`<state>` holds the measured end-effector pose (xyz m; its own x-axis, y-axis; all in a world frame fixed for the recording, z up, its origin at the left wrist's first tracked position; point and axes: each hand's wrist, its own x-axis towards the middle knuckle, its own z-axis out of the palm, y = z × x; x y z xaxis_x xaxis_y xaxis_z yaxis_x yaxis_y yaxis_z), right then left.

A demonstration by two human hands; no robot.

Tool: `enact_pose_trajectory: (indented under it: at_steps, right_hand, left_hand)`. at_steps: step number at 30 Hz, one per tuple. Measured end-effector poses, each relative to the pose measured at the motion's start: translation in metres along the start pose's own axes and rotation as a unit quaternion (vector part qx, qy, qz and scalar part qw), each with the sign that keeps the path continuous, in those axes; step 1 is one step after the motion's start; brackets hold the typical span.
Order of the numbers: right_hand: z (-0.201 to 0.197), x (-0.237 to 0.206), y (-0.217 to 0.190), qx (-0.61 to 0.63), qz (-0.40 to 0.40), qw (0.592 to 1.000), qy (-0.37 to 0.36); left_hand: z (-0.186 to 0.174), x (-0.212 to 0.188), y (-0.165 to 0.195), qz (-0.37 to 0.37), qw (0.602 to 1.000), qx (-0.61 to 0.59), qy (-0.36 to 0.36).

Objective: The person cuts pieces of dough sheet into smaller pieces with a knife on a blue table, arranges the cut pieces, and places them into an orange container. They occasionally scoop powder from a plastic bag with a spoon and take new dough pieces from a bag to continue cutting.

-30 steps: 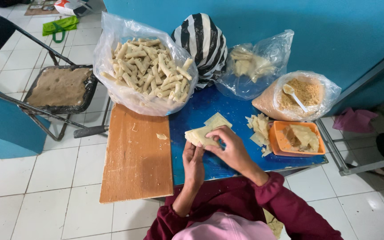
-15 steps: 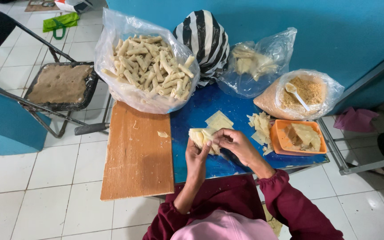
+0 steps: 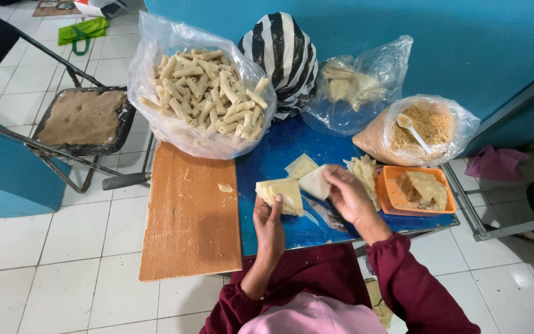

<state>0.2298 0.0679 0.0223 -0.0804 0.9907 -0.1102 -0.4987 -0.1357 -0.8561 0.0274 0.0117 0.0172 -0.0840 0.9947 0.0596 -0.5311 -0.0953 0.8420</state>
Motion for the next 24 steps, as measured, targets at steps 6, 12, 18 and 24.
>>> enact_pose_trajectory:
  at_steps: [6,12,18,24]
  right_hand:
    - [0.005,0.007,-0.005,-0.561,-0.334,0.757,0.027]
    - [0.021,-0.022,0.01,-0.654,-0.369,0.66,-0.028]
    - [0.024,-0.036,0.01,-0.662,-0.368,0.652,-0.034]
    - [0.016,-0.029,0.007,-0.598,-0.282,0.749,-0.05]
  left_hand:
    - [-0.001,-0.002,-0.001,0.033,0.999,0.001,0.02]
    - [-0.001,-0.002,-0.004,0.035,0.998,-0.051,0.012]
    - [0.0,-0.002,-0.003,0.036,0.999,-0.034,0.019]
    - [0.0,-0.003,0.0,0.028,0.999,-0.012,0.01]
